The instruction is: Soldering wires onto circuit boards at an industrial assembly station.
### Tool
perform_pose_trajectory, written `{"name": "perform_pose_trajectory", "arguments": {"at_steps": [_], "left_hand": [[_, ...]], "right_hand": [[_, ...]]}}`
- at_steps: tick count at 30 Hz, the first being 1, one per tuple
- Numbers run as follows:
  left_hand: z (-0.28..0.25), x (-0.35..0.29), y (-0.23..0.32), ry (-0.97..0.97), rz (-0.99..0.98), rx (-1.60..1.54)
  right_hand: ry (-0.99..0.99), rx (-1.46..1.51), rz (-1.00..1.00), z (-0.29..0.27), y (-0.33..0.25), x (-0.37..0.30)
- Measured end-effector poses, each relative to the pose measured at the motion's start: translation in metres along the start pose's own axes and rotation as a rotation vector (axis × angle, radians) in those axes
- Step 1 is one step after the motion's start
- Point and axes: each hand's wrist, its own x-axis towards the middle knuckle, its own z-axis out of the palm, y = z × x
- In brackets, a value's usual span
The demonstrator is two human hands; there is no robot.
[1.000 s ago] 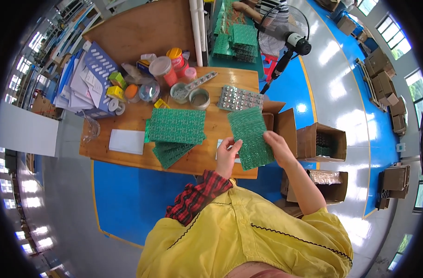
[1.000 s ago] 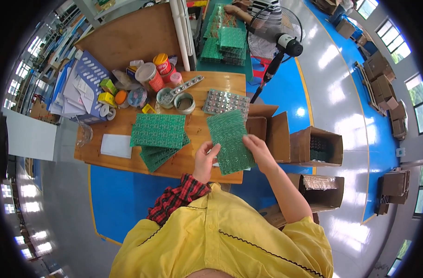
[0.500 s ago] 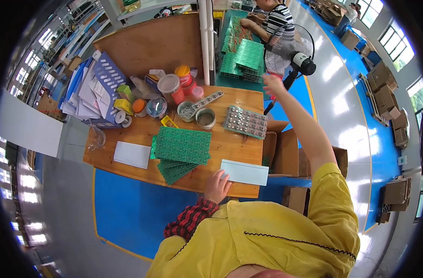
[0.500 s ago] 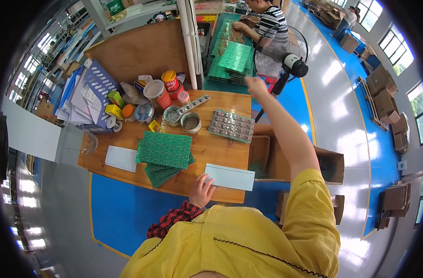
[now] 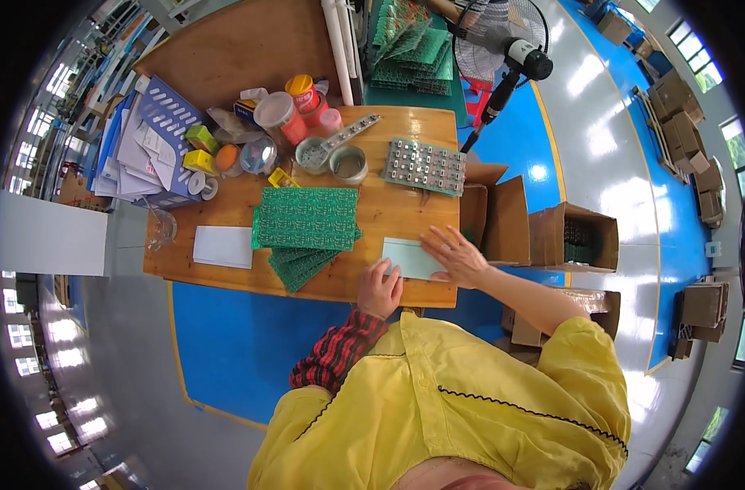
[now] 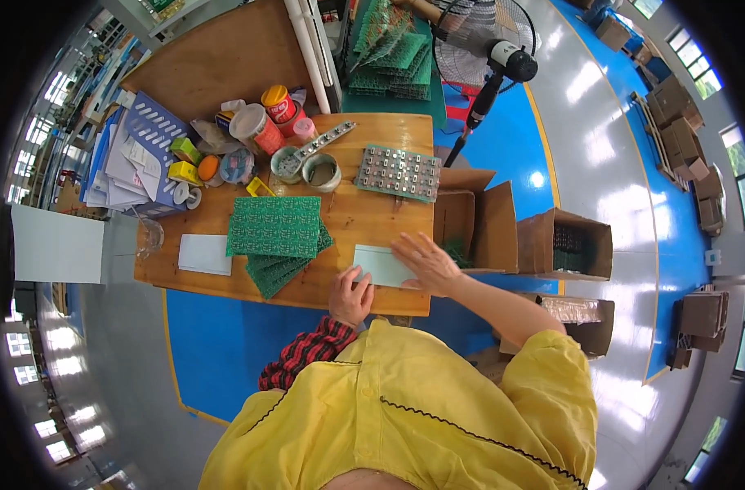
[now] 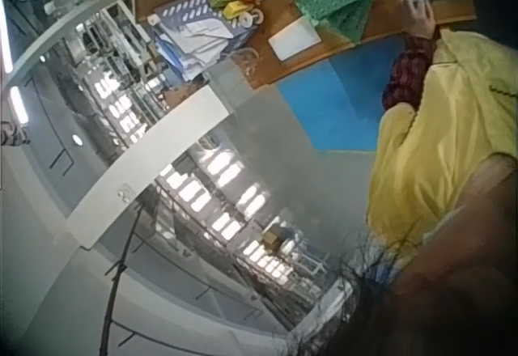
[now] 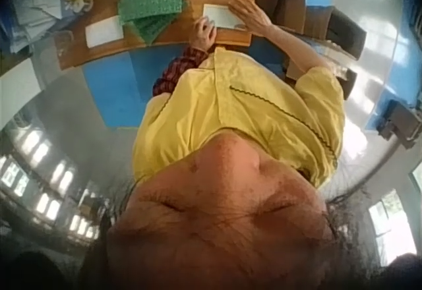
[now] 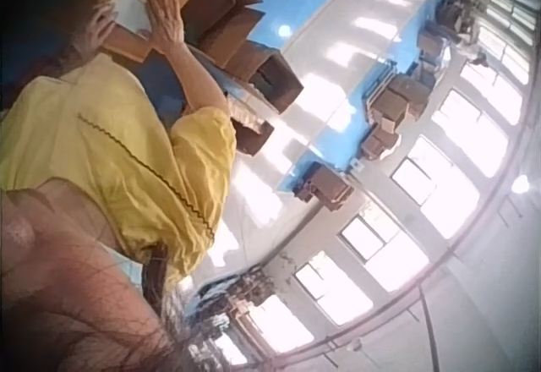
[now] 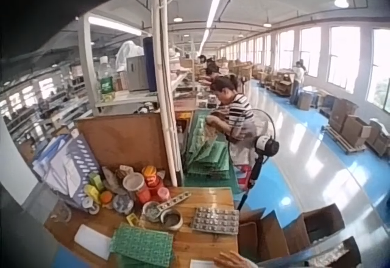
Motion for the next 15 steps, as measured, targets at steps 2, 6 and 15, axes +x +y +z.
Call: {"name": "perform_pose_trajectory", "arguments": {"at_steps": [2,6,15], "left_hand": [[-0.001,0.001,0.003,0.009,0.009,0.007],[-0.001,-0.006,0.003,0.010,-0.007,0.017],[0.004,0.006,0.006,-0.007,-0.009,-0.024]], "right_hand": [[-0.055,-0.063,-0.011,-0.005,0.017,-0.026],[-0.188,-0.250,0.059,-0.024,0.062,-0.079],[0.162,0.384,0.518,-0.010,0.027,-0.040]]}}
